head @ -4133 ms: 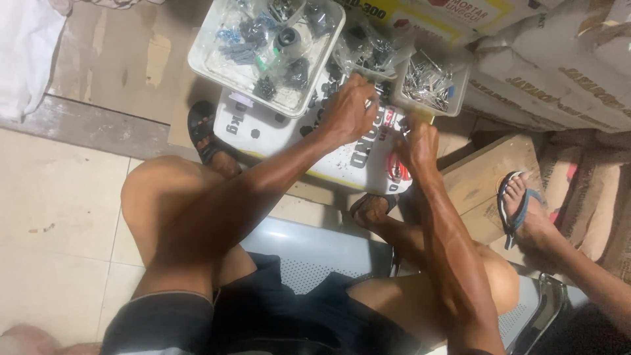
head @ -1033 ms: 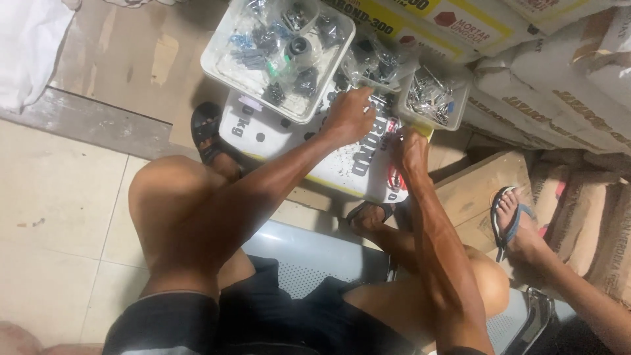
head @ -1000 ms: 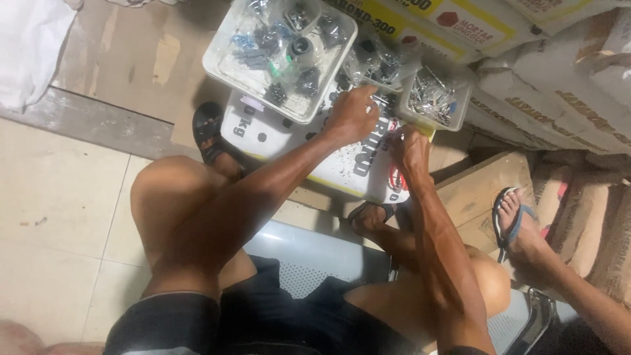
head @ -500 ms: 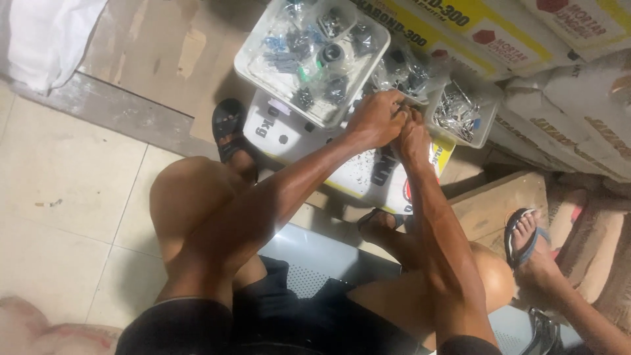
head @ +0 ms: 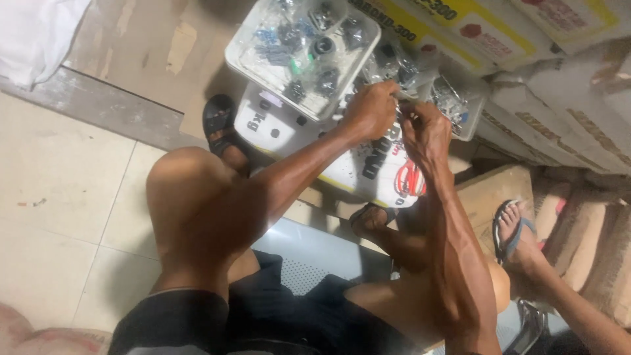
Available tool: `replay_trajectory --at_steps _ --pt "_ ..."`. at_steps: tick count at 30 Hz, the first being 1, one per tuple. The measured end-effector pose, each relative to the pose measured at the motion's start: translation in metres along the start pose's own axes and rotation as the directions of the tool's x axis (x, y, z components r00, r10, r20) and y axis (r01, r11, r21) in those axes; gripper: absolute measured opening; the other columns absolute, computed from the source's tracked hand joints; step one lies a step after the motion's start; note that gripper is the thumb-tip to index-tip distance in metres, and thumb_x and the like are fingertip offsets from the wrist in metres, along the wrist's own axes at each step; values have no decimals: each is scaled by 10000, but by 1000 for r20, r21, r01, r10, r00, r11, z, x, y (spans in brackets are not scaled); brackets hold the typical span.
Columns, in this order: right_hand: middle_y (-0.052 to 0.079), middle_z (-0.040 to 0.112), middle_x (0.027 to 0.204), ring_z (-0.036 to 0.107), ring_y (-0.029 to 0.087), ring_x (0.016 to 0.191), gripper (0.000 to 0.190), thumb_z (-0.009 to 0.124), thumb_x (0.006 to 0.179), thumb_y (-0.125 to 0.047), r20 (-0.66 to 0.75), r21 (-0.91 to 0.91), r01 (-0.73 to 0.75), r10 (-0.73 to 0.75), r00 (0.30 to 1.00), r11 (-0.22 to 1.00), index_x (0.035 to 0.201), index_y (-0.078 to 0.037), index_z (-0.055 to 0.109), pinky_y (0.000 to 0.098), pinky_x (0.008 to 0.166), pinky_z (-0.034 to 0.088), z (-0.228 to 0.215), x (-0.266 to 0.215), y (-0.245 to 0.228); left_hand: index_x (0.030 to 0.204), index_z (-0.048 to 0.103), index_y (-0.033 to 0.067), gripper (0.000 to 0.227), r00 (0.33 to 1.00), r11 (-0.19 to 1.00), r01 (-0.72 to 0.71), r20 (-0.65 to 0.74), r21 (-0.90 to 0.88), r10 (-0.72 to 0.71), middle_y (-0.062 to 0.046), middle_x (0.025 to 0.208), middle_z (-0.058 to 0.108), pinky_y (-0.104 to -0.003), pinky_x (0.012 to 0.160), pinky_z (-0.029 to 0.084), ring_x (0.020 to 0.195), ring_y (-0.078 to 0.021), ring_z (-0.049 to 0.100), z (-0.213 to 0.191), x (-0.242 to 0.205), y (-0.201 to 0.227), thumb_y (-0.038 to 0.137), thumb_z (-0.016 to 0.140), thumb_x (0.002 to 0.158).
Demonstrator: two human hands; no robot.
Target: Assembling or sorting small metal hardware components from plastic trays
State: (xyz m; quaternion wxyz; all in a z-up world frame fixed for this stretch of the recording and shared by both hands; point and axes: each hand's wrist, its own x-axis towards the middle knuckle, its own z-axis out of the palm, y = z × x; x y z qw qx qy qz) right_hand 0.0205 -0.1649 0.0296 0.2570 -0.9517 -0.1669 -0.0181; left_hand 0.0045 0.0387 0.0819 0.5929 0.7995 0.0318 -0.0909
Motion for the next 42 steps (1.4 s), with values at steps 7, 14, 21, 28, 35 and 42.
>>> replay_trajectory --at_steps 7,14,21,28,35,42 --pt "157 709 908 689 287 765 120 749 942 -20 -103 202 141 -122 987 969 1031 -84 798 386 652 511 -71 -32 -38 787 746 148 87 984 983 -176 -26 -54 175 -101 762 759 -436 720 594 811 -341 762 21 -18 5 125 682 840" --pt "175 695 1010 688 190 870 132 739 968 19 -142 627 6 106 984 779 1093 50 713 323 742 578 -113 -43 -95 823 707 82 122 997 946 17 74 -324 7 -86 684 722 -234 574 662 647 -147 765 -15 -46 66 96 587 844" --pt "83 700 914 657 131 843 132 784 943 -79 -42 719 -162 275 960 676 1044 -17 726 294 754 558 -100 -34 -104 1005 620 -25 122 957 654 284 166 -701 -238 -132 820 681 -315 697 708 760 -205 777 -4 -45 37 35 587 904" --pt "125 716 914 683 157 847 128 826 923 -24 -37 593 -96 146 989 799 1028 -8 755 305 764 554 -90 -33 -84 1002 598 -21 135 965 486 263 226 -833 -135 -151 849 646 -383 807 664 830 -237 760 19 -41 7 92 615 932" --pt "181 699 928 688 195 828 138 728 984 54 -45 669 -93 165 985 737 1121 65 721 328 747 586 -94 -27 -98 1002 676 -42 165 921 585 343 141 -735 -363 -170 801 688 -352 732 687 774 -234 750 26 -29 18 68 659 880" --pt "199 703 931 702 219 802 132 683 1008 77 -76 593 -118 201 977 797 1136 55 706 342 750 582 -89 -24 -104 1199 589 -66 477 958 742 164 -74 -651 -276 -222 879 684 -320 667 692 727 -220 730 17 -34 38 231 756 865"
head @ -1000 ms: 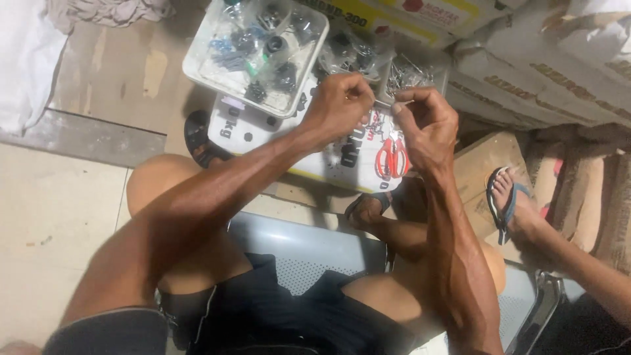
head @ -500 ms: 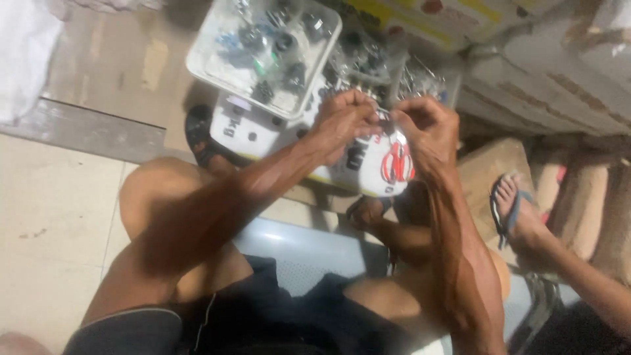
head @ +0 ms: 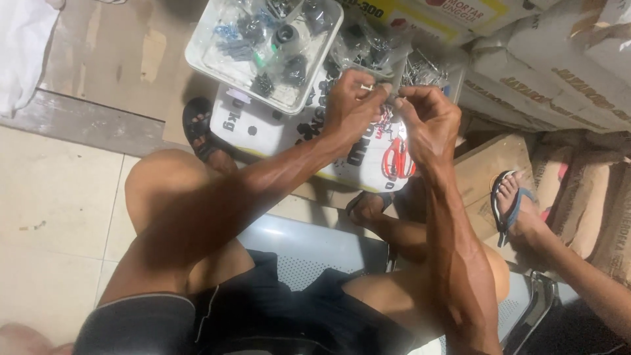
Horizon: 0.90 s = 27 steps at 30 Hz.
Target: Assembling or sorting small metal hardware components from plastic trays
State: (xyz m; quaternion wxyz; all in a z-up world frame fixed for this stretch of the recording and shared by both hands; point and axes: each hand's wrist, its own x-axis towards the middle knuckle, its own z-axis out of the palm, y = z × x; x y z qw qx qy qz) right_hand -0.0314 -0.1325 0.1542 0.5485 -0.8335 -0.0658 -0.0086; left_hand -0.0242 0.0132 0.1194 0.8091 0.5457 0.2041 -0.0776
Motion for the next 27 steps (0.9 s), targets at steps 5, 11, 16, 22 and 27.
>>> replay_trajectory --at_steps 5,11,16,22,27 --pt "140 696 931 698 207 750 68 698 1030 47 97 96 -14 5 995 995 1061 25 642 303 705 644 2 2 -6 1115 641 104 228 992 957 -128 21 259 126 -110 958 805 -286 429 612 641 -208 776 1 15 -16 76 740 912" --pt "127 702 909 679 177 694 52 711 1031 38 148 85 -60 47 988 995 1050 18 666 272 661 622 -3 0 4 906 660 96 49 874 820 -486 132 303 469 -32 795 710 -282 567 625 667 -157 692 -2 21 -39 76 629 939" --pt "173 687 806 686 190 650 93 757 963 36 136 99 -132 118 984 986 1035 50 701 271 555 559 -8 -2 21 883 659 64 113 879 786 -467 113 405 464 -120 755 716 -281 610 592 653 -226 726 -8 38 -64 18 571 936" --pt "168 625 759 587 248 681 154 837 856 -28 27 -319 18 -10 1000 948 983 -6 752 394 613 438 -6 0 121 868 630 -4 175 922 647 -307 48 698 385 -213 799 669 -472 703 551 812 -377 720 -26 61 -106 101 522 957" --pt "275 691 1034 691 503 976 193 696 874 -30 200 -675 102 48 979 731 1061 17 707 632 811 561 17 0 174 1105 685 15 233 996 711 -82 30 699 85 -220 1082 715 -499 925 561 1121 -413 702 -34 60 -103 135 563 946"
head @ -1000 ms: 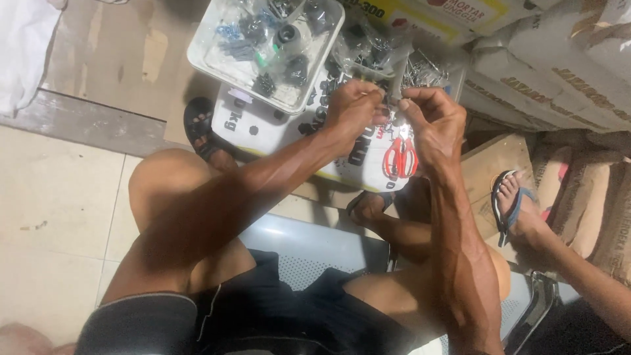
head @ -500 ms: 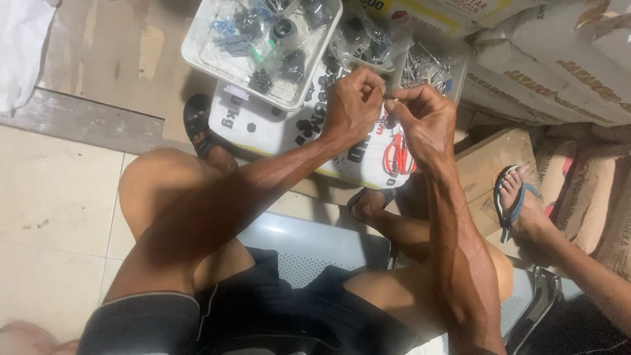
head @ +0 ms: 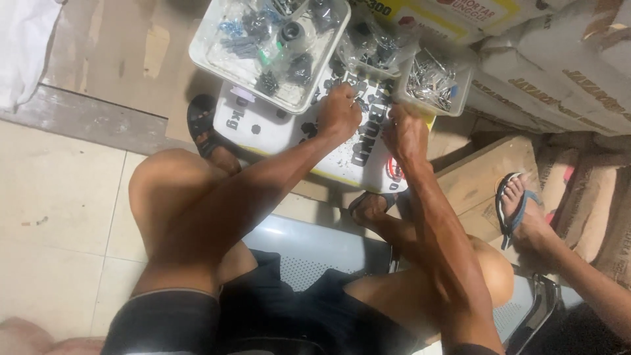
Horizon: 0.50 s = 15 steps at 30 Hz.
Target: Assembling or sorting small metal hardware components from plastic trays
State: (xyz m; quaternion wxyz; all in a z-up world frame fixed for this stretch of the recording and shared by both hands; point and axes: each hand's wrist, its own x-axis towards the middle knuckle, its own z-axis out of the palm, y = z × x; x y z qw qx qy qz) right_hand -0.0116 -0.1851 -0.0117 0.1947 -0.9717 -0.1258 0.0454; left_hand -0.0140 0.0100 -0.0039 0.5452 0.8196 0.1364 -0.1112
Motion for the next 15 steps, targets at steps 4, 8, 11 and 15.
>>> replay_trajectory --at_steps 4,8,11,15 --pt "233 686 1056 705 477 960 192 603 929 -103 42 -135 -42 48 998 990 1067 -29 714 616 818 573 25 8 9 1152 684 23 295 999 994 39 -8 -98 -40 -199 1102 717 -519 956 550 1126 -404 698 -17 0 20 170 541 940" --pt "192 681 1077 707 429 994 199 643 909 -147 78 -201 -14 30 997 979 1052 -54 746 577 808 585 31 15 3 1017 738 35 231 995 965 63 -64 -254 -82 -159 973 757 -495 886 568 1041 -384 735 -29 -4 37 137 572 894" --pt "179 673 1120 697 404 1027 215 653 927 -184 63 -183 -7 19 998 983 1090 -72 736 549 805 587 34 24 -4 1043 732 6 263 993 947 69 -72 -314 -97 -214 1055 762 -509 954 537 1107 -406 713 -34 -5 39 121 576 866" --pt "229 662 1071 690 458 991 196 618 945 -129 28 -97 -15 18 999 995 1086 -33 716 571 746 574 55 33 -14 973 752 24 239 995 952 47 -75 -302 -73 -223 997 776 -534 906 554 1049 -425 734 -43 -14 44 154 607 834"
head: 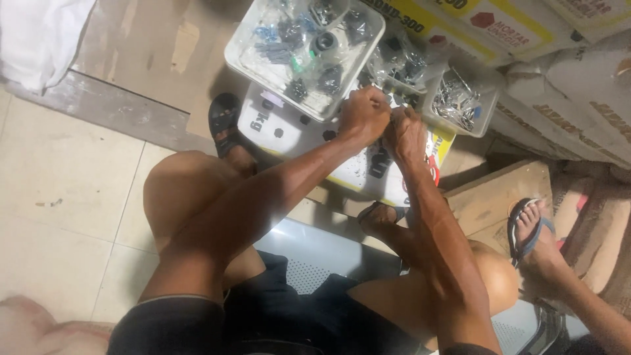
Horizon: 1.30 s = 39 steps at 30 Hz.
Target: Assembling or sorting small metal hardware components from plastic trays
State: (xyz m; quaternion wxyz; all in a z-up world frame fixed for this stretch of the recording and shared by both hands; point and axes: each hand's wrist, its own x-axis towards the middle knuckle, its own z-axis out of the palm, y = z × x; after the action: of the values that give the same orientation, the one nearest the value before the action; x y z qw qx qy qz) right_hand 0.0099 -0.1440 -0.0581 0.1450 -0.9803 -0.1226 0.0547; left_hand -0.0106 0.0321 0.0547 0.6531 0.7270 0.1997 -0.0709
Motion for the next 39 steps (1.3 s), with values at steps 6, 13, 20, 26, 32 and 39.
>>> replay_trajectory --at_steps 6,13,20,26,32,39 --pt "215 680 1110 705 401 1014 257 666 909 -100 50 -76 -41 45 998 996 1139 8 703 529 734 588 -14 -1 -15 968 764 86 196 999 999 7 42 54 -9 -173 989 776 -494 885 562 1041 -393 743 8 5 -13 200 641 867" --pt "125 665 942 651 226 887 210 665 915 -25 -14 572 -56 77 997 818 1125 -29 666 403 736 503 -128 -27 -25 1231 688 87 328 950 914 -290 197 284 241 -180 1236 710 -574 1026 526 1233 -406 657 1 -15 6 168 604 925" --pt "79 572 758 570 107 594 251 612 811 -29 75 996 -82 159 984 39 1036 72 659 251 553 452 -196 -70 -37 1117 665 42 199 594 597 -785 476 166 648 -179 860 665 -466 716 573 814 -371 708 -4 -51 52 60 527 975" --pt "142 647 941 645 136 773 190 684 953 10 -124 865 43 130 984 500 1138 49 706 258 641 536 -208 -65 -59 1069 691 47 183 633 613 -762 444 210 634 -90 744 637 -346 584 557 675 -259 702 -8 -33 36 46 521 999" --pt "187 625 849 660 201 701 147 641 940 55 -102 842 113 -50 994 528 1080 93 668 319 671 546 -210 -60 -55 1032 669 59 149 568 525 -818 479 235 670 -99 727 619 -354 542 520 637 -254 683 -14 -30 38 40 523 1007" --pt "219 650 863 671 216 715 95 660 987 94 -38 848 57 -46 998 528 1081 99 671 302 648 586 -206 -53 -66 1013 668 56 155 624 553 -780 431 292 652 -69 692 617 -316 508 496 581 -179 640 -4 -26 40 32 515 1005"
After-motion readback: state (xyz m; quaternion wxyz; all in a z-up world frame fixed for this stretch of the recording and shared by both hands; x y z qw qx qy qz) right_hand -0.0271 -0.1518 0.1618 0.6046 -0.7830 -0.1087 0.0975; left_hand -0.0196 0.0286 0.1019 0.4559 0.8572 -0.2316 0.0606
